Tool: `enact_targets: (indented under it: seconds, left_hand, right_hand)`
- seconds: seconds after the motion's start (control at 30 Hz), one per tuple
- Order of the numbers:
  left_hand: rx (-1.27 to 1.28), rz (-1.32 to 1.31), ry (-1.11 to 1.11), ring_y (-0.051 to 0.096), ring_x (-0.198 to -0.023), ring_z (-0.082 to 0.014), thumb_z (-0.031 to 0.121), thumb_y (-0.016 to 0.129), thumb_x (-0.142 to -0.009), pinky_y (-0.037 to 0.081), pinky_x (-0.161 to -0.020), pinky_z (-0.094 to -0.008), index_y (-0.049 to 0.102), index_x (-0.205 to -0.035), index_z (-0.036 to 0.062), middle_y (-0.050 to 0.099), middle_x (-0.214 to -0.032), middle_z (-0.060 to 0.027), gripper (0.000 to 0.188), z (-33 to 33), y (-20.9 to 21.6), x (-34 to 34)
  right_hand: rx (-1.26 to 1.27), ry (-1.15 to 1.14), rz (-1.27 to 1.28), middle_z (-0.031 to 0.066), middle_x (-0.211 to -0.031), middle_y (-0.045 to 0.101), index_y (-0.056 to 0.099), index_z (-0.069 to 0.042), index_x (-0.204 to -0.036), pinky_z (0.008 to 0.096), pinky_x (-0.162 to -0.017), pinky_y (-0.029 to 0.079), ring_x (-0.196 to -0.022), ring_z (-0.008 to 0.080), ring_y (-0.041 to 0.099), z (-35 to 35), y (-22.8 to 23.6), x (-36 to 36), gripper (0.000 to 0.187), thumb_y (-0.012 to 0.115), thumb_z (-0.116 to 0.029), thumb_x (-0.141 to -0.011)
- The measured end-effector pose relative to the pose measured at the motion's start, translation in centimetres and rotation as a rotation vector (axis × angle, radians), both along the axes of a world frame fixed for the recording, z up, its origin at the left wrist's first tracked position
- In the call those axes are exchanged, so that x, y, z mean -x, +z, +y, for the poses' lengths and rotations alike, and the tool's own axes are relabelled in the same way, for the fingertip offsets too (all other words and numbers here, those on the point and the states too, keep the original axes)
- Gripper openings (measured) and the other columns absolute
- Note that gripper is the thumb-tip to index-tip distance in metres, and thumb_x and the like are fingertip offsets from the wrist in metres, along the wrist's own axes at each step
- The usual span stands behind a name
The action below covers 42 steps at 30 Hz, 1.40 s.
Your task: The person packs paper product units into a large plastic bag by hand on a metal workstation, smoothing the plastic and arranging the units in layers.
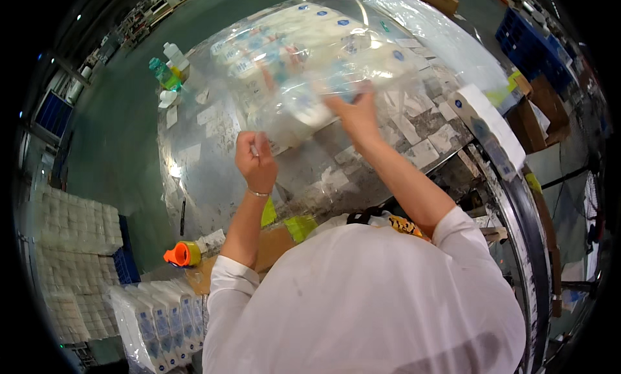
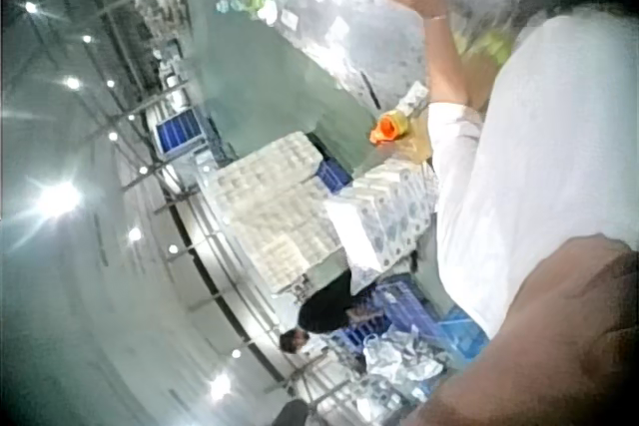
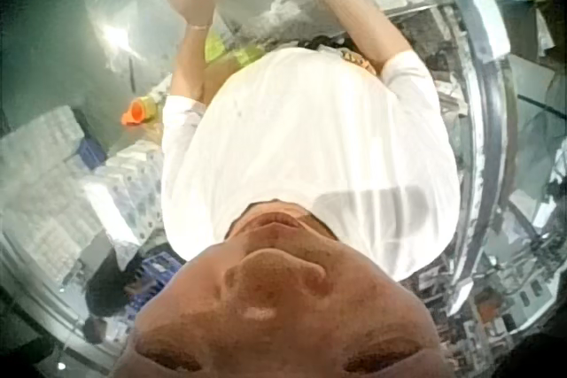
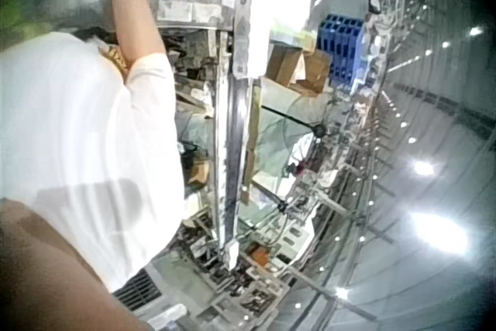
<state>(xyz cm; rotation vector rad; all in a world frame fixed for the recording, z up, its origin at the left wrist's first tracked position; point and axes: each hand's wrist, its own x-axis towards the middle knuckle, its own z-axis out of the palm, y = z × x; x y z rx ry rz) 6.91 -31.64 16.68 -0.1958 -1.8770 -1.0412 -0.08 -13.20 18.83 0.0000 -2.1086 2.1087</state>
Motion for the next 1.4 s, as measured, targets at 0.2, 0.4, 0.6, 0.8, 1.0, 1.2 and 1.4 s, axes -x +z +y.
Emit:
enact_targets:
  seconds: [0.2, 0.4, 0.6, 0.8, 1.0, 1.2, 1.4]
  left_hand:
    - [-0.091, 0.087, 0.03, 0.038, -0.061, -0.0135, 0.007, 0.044, -0.083, 0.032, -0.055, -0.0244, 0.042, -0.074, 0.0026, 0.04, -0.069, -0.0048, 0.01, -2.0, -2.8, -2.4]
    - [0.048, -0.288, -0.015, 0.044, -0.089, -0.0211, 0.016, 0.058, -0.075, 0.035, -0.08, -0.0306, 0.045, -0.092, 0.0014, 0.047, -0.095, -0.0109, 0.026, -2.8, -5.4, -4.0]
    - [0.182, -0.424, 0.455, 0.046, -0.1, -0.0313, 0.021, 0.069, -0.068, 0.037, -0.086, -0.0383, 0.03, -0.125, 0.0002, 0.041, -0.119, -0.0177, 0.072, -1.1, -6.5, 5.8]
    - [0.175, -0.895, 0.029, 0.045, -0.107, -0.0269, 0.016, 0.065, -0.071, 0.041, -0.082, -0.0338, 0.022, -0.133, 0.0058, 0.038, -0.126, -0.0153, 0.075, -9.3, -13.0, 9.3]
    - [-0.954, -0.693, -0.747, 0.036, -0.118, -0.0272, 0.013, 0.053, -0.079, 0.036, -0.095, -0.0377, 0.02, -0.133, 0.0089, 0.037, -0.128, -0.0109, 0.063, -11.6, -6.8, 5.3]
    - [-1.303, -0.381, -0.043, 0.038, -0.117, -0.0257, 0.021, 0.044, -0.085, 0.033, -0.097, -0.038, 0.026, -0.131, 0.0073, 0.039, -0.126, -0.0106, 0.051, -12.7, -13.5, 15.4]
    - [-1.186, -0.574, -0.014, 0.037, -0.117, -0.0258, 0.024, 0.043, -0.086, 0.033, -0.098, -0.0384, 0.028, -0.13, 0.0069, 0.038, -0.126, -0.0106, 0.049, -12.1, -14.8, 16.0]
  right_hand:
    - [-0.389, 0.509, 0.17, 0.0129, -0.098, 0.059, 0.054, 0.001, -0.103, 0.0319, -0.079, 0.042, -0.091, 0.0227, 0.055, -0.5, -5.4, 8.2, 0.036, 0.056, -0.023, -0.077]
    - [-0.403, -0.281, -0.165, 0.0115, -0.089, 0.059, 0.046, 0.0, -0.113, 0.0289, -0.057, 0.044, -0.076, 0.0202, 0.056, 12.5, -14.5, 11.2, 0.051, 0.062, -0.016, -0.067]
    - [-0.157, -0.065, -0.213, 0.0077, -0.082, 0.055, 0.043, 0.001, -0.107, 0.0319, -0.059, 0.045, -0.075, 0.0204, 0.055, 9.0, -16.2, 23.6, 0.047, 0.063, -0.01, -0.066]
    - [-0.128, 0.527, -0.451, 0.0113, -0.115, 0.042, 0.024, -0.004, -0.126, 0.0323, -0.077, 0.046, -0.098, 0.0219, 0.051, 11.0, -8.1, 13.4, 0.065, 0.062, -0.011, -0.074]
    - [-0.242, 0.979, -0.888, 0.0153, -0.101, 0.058, 0.048, 0.0, -0.114, 0.0317, -0.082, 0.045, -0.096, 0.02, 0.055, 26.4, 0.6, 10.2, 0.043, 0.059, -0.013, -0.075]
    - [0.216, 0.232, -0.393, 0.0061, -0.122, 0.045, 0.028, -0.017, -0.132, 0.036, -0.089, 0.034, -0.11, 0.0213, 0.042, 22.3, -8.4, 28.1, 0.048, 0.038, -0.035, -0.089]
    - [-0.394, 0.196, -0.237, 0.0063, -0.124, 0.043, 0.029, -0.015, -0.131, 0.0384, -0.092, 0.032, -0.111, 0.0212, 0.042, 7.7, -11.9, 31.1, 0.05, 0.037, -0.041, -0.088]
